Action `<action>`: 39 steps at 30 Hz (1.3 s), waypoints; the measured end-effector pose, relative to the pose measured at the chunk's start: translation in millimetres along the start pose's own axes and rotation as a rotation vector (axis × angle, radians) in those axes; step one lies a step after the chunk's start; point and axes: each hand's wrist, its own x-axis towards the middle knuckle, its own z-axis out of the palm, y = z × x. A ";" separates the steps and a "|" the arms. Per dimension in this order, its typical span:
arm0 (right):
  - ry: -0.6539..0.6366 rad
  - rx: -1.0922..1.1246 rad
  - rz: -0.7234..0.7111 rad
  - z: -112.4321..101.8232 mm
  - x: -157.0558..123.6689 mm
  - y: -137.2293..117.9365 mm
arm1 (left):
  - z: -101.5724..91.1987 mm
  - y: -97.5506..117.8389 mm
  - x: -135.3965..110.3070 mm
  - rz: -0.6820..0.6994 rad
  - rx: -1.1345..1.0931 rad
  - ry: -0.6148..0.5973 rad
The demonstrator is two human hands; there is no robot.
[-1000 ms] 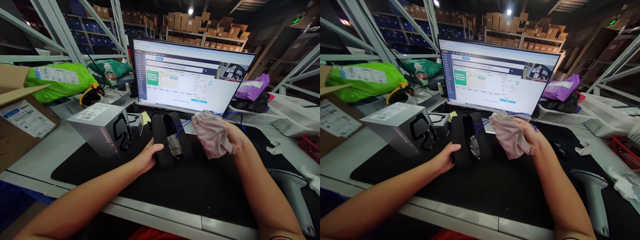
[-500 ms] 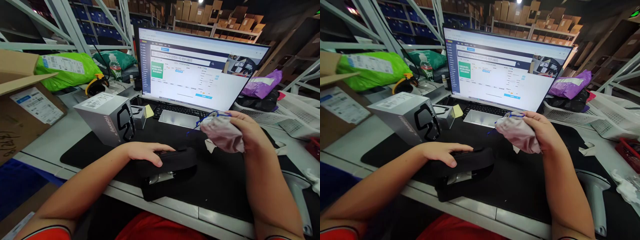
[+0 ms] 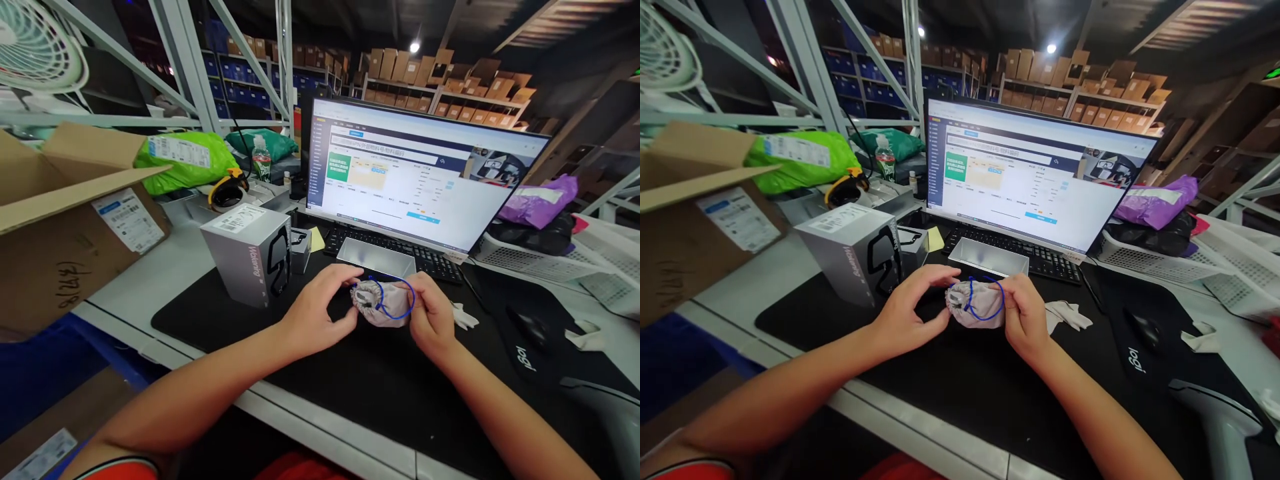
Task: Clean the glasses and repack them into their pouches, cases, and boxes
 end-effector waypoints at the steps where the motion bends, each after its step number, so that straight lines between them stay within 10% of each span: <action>1: 0.022 -0.006 0.028 4.3 -2.7 1.1 | 0.2 1.4 -0.4 0.026 -0.035 -0.001; 9: 0.043 -0.257 0.081 1.3 2.8 -4.6 | 2.9 -11.7 -1.0 0.178 -0.049 0.036; 12: 0.144 -0.383 -0.117 -8.3 4.4 -24.1 | -2.0 -7.3 -5.2 0.236 0.034 0.174; 15: -0.024 -0.371 -0.351 -7.9 -0.3 -45.5 | -8.4 2.3 -11.5 0.319 0.143 0.271; 19: -0.105 -0.401 -0.454 1.8 -7.3 -53.3 | -7.8 13.6 -17.0 0.417 0.257 0.200; 29: 0.026 -0.142 -0.286 -8.7 -16.3 -35.4 | 4.9 16.5 -18.0 0.428 0.288 0.067; 34: 0.013 -0.236 -0.207 -22.3 -8.7 -19.1 | -6.2 3.9 -15.9 0.015 0.268 -0.048; 39: 0.122 -0.480 -0.094 -24.0 2.2 -6.0 | -9.1 -5.7 -5.5 0.115 0.314 0.008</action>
